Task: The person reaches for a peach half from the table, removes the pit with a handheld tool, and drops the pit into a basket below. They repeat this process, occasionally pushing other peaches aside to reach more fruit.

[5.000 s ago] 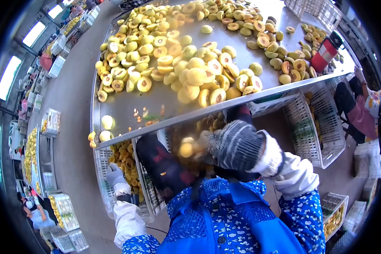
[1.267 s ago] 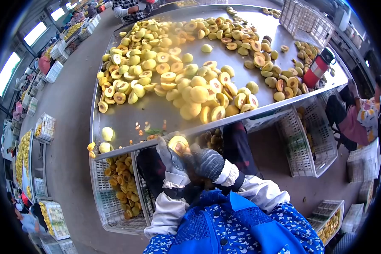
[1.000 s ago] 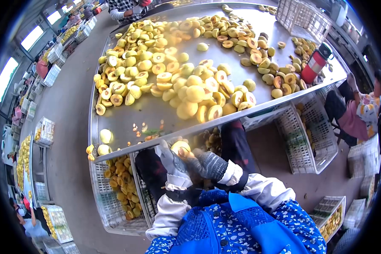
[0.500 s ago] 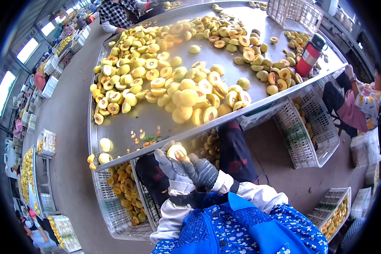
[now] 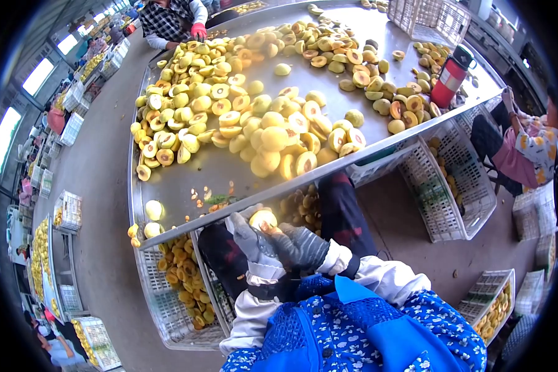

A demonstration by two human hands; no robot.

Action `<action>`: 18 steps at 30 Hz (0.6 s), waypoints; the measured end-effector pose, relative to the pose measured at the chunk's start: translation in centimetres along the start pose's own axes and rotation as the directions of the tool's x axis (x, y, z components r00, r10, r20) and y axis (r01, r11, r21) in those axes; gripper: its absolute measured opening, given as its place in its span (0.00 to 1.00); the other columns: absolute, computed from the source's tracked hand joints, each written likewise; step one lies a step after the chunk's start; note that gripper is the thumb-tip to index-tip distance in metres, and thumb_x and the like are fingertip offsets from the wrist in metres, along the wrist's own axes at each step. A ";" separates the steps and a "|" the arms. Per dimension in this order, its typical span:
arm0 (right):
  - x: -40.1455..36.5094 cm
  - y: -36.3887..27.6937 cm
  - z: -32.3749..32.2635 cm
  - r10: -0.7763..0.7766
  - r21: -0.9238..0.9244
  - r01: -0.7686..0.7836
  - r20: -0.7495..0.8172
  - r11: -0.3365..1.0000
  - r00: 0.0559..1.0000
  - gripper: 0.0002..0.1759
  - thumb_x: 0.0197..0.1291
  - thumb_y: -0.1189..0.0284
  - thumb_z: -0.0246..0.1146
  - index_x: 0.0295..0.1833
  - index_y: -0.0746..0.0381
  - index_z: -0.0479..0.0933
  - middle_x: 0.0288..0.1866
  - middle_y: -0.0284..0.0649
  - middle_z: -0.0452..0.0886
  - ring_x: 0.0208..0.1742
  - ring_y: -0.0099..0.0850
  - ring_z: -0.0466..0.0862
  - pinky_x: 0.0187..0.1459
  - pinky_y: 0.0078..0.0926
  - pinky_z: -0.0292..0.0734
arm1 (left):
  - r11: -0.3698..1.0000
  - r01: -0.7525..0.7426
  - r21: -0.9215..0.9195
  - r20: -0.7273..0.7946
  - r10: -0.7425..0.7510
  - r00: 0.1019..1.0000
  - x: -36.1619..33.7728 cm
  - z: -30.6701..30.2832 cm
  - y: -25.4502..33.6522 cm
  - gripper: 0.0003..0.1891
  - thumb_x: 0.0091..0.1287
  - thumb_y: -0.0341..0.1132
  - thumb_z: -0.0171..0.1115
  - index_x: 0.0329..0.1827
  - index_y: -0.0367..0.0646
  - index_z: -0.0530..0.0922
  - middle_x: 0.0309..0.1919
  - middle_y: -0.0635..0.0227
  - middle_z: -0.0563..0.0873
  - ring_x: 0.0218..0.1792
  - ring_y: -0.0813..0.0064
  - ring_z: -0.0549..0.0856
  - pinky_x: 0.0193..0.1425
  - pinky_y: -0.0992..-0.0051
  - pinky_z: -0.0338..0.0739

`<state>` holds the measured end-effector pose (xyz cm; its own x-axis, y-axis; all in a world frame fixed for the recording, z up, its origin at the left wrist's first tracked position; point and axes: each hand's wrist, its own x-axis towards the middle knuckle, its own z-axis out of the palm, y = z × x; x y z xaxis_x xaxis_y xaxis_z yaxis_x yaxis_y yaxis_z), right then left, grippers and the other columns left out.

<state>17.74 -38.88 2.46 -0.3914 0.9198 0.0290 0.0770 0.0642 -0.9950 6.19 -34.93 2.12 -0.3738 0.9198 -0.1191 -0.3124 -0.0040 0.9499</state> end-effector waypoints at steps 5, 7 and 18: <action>-0.7 -2.4 -1.6 0.374 0.533 -0.380 0.125 0.756 0.919 0.23 0.69 0.51 0.50 0.41 0.61 0.76 0.29 0.32 0.76 0.30 0.20 0.72 0.33 0.23 0.70 | 0.969 0.242 -0.041 0.314 -0.217 0.924 0.5 0.2 0.9 0.31 0.71 0.58 0.40 0.38 0.36 0.79 0.31 0.53 0.85 0.28 0.66 0.83 0.34 0.72 0.81; -0.9 0.5 -1.1 0.166 0.475 -0.162 0.034 0.865 0.985 0.24 0.68 0.49 0.50 0.38 0.59 0.76 0.29 0.33 0.77 0.30 0.21 0.74 0.33 0.21 0.70 | 0.960 0.235 -0.154 0.308 -0.179 0.934 0.2 0.9 0.7 0.30 0.71 0.58 0.43 0.37 0.36 0.78 0.32 0.51 0.85 0.28 0.63 0.85 0.31 0.70 0.82; -0.5 -0.8 -5.1 0.259 0.176 -0.365 0.439 0.914 0.860 0.28 0.69 0.48 0.46 0.43 0.63 0.77 0.30 0.38 0.81 0.27 0.29 0.80 0.24 0.25 0.73 | 0.980 -0.024 0.197 0.415 -0.061 0.908 -0.5 0.2 1.6 0.25 0.74 0.45 0.46 0.29 0.33 0.81 0.25 0.56 0.85 0.23 0.71 0.83 0.28 0.77 0.78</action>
<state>22.50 -37.40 3.73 -0.7194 0.6379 -0.2748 0.0521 -0.3449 -0.9372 6.05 -35.32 3.78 0.0420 0.9981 -0.0461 -0.1247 0.0510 0.9909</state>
